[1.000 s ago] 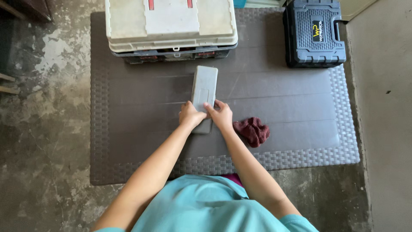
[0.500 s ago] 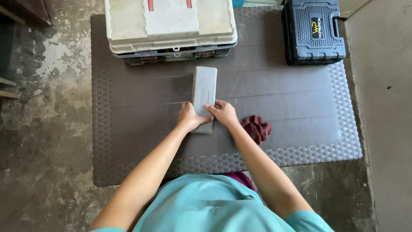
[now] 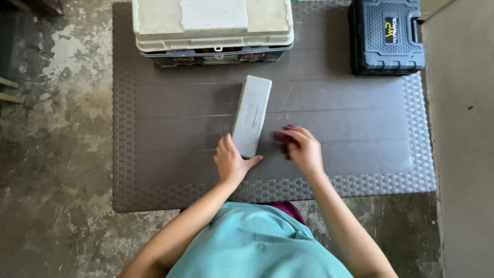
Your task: The person wipes metal drill bits, a socket, and a plastic case with a cloth, places the socket and bits into the case, and closes it. They then open a larger toolbox, wipe a multimeter and a tape measure with the cloth, and set them on the mat beside the toolbox.
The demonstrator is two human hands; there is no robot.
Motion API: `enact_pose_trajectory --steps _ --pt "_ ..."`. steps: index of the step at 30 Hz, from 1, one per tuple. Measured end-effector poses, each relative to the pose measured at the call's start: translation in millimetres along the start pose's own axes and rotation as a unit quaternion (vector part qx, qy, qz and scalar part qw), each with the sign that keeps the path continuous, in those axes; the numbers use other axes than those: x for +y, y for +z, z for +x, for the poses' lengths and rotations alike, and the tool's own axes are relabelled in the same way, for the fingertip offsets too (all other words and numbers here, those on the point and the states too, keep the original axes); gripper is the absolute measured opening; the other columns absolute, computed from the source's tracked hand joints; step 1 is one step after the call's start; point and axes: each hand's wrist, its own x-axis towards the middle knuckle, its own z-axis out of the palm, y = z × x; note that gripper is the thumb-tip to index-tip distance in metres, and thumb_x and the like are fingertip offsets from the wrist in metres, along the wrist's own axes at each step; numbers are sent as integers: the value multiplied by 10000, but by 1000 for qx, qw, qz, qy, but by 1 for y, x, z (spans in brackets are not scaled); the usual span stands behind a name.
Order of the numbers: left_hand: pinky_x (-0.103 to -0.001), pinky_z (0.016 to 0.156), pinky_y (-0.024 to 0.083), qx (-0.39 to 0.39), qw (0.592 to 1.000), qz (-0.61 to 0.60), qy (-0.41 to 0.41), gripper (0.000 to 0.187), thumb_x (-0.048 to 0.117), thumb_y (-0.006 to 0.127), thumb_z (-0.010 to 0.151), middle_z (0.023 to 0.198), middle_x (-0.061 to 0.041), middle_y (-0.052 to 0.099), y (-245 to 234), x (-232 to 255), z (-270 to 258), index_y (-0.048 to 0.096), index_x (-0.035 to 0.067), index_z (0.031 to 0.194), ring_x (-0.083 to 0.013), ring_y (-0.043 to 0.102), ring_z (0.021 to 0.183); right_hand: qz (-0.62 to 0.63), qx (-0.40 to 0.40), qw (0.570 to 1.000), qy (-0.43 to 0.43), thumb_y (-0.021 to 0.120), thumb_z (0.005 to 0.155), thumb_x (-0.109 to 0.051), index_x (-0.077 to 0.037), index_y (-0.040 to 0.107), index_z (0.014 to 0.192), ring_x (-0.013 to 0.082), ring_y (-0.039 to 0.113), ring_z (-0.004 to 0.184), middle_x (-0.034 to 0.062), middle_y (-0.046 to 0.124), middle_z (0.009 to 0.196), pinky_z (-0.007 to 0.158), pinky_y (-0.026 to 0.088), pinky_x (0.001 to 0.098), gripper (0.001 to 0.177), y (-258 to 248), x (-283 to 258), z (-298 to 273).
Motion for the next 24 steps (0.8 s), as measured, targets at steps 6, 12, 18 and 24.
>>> enact_pose_trajectory --steps 6,12,18,24 --pt "-485 1155 439 122 983 -67 121 803 282 810 872 1493 -190 566 30 -41 -6 451 7 1537 -363 535 1403 -55 -136 965 -220 734 850 -90 -66 733 1211 347 629 1247 142 711 1260 976 470 510 362 77 -56 -13" --pt "-477 1007 460 69 993 -81 59 1028 452 933 545 1258 -182 657 2 -18 -1 510 3 1367 -387 594 1165 -143 -122 918 -350 626 903 -80 -93 717 1195 264 635 1311 70 710 1306 1092 466 509 306 92 0 86" --pt "-497 957 458 59 997 -26 52 1140 535 952 515 1242 -230 650 -25 0 -2 490 -47 1380 -390 594 1131 -123 -20 951 -282 603 885 -67 -26 735 1173 364 604 1240 177 685 1270 986 465 546 320 110 47 194" --pt "-473 979 443 33 998 43 29 930 473 878 636 1188 -148 706 5 -28 0 549 28 1384 -322 623 1108 -114 -24 952 -285 578 809 -24 -13 724 1087 346 615 1281 163 697 1257 1054 419 572 314 127 -17 36"
